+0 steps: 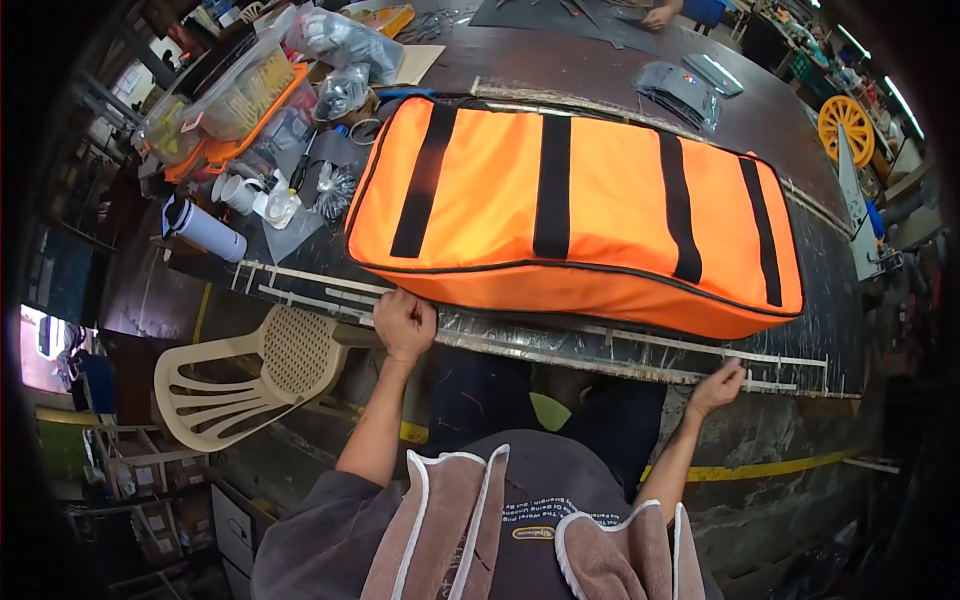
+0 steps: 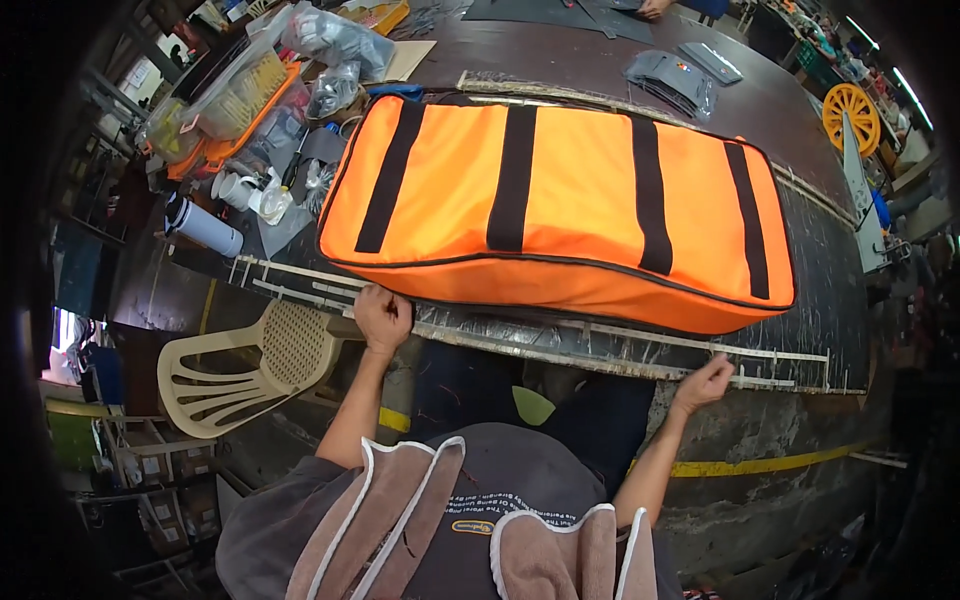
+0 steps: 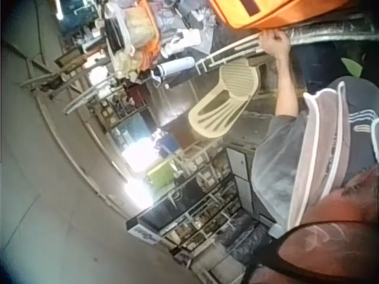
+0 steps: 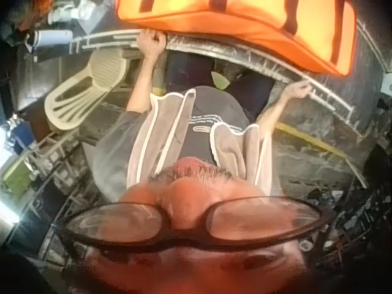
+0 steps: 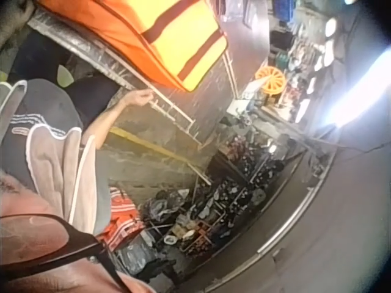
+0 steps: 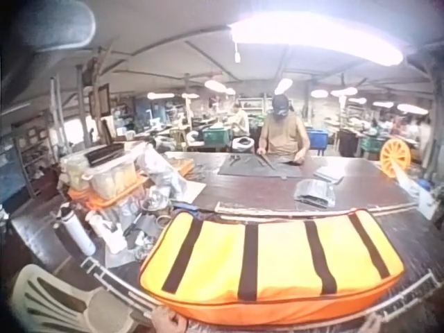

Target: Inspecting and trimming loose threads from a bright orange trauma kit medical bag using thread snips in a factory setting.

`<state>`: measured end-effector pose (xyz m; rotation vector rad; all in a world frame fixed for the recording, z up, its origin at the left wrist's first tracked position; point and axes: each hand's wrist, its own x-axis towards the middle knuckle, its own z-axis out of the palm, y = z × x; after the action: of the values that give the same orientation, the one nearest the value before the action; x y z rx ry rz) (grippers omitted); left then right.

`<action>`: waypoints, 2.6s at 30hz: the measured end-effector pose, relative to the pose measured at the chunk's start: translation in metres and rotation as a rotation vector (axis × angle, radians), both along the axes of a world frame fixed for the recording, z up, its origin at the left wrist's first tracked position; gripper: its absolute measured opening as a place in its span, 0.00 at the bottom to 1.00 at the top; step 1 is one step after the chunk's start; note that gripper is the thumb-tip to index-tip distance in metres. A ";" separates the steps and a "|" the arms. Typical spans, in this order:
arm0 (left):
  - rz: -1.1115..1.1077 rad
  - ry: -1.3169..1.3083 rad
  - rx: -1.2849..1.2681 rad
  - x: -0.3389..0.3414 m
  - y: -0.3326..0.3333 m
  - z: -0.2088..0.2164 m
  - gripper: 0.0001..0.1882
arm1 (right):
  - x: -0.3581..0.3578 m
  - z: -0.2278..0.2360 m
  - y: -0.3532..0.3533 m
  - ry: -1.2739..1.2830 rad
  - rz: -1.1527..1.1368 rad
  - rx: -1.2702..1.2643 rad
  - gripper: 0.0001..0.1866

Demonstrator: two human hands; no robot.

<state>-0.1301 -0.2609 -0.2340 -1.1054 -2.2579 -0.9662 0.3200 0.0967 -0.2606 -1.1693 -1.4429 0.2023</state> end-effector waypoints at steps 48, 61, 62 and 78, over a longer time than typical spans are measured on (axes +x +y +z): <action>-0.650 0.062 0.170 0.101 0.055 0.100 0.11 | -0.022 0.174 -0.016 0.358 0.223 -0.340 0.27; -1.233 0.068 -0.077 0.202 0.323 0.242 0.09 | -0.044 0.176 0.016 0.337 0.343 -0.427 0.17; -1.240 0.069 -0.077 0.205 0.333 0.243 0.09 | -0.043 0.174 0.018 0.367 0.361 -0.428 0.17; -1.376 0.198 -0.295 0.206 0.358 0.219 0.04 | -0.038 0.166 0.011 0.334 0.368 -0.396 0.20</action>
<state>0.0764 0.0974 -0.0155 -2.8279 -1.2632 -0.8289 0.2816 0.1077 -0.0943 -1.1047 -1.3385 0.9308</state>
